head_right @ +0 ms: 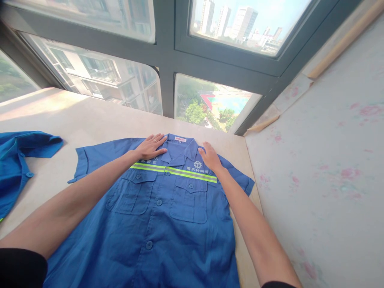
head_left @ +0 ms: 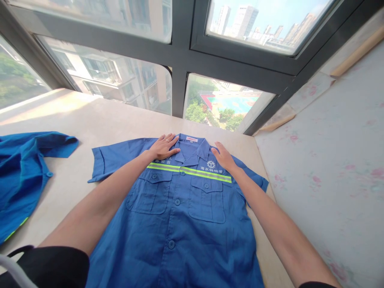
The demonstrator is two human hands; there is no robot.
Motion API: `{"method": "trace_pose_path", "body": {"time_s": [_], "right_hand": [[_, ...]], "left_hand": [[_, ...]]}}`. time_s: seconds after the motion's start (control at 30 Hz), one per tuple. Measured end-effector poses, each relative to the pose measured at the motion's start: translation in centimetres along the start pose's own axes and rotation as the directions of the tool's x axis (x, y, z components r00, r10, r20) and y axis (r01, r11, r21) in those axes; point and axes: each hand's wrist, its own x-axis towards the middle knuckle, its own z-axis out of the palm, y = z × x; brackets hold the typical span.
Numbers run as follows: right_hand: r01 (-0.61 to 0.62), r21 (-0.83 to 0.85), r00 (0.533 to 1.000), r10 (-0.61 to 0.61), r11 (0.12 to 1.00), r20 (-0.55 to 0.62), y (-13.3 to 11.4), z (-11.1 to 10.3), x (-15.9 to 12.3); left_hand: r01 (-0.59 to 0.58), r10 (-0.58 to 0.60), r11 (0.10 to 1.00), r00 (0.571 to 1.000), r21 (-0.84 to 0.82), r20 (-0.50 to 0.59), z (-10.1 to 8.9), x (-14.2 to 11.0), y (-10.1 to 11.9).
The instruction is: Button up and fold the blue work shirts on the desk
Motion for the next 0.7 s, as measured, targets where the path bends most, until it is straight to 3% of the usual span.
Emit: {"method": "trace_pose_path", "body": {"time_s": [0.13,0.27,0.47,0.6,0.7], "right_hand": [[-0.031,-0.184,0.993,0.010,0.982,-0.115,3.6,-1.6,-2.0],[-0.044,-0.322,0.994,0.008,0.946,-0.113,5.9,-2.2,-4.0],[-0.115,-0.391,0.989,0.067,0.913,-0.134,7.9,-3.1,-4.7],[-0.164,-0.430,0.979,0.091,0.888,-0.184,8.5,-4.0,-5.1],[-0.192,-0.477,0.969,0.091,0.858,-0.228,7.9,-4.6,-5.5]], "left_hand": [[-0.005,0.005,1.000,1.000,-0.001,0.002,0.0,0.1,-0.2],[-0.003,0.003,1.000,1.000,0.003,0.014,-0.2,0.2,-0.5],[0.006,-0.006,1.000,1.000,-0.021,-0.005,-0.1,0.3,-0.8],[0.021,-0.032,0.998,0.986,-0.066,-0.162,-0.1,-0.3,-0.7],[0.098,-0.105,0.994,0.937,-0.036,-0.332,-0.6,-1.3,-0.2]]}}
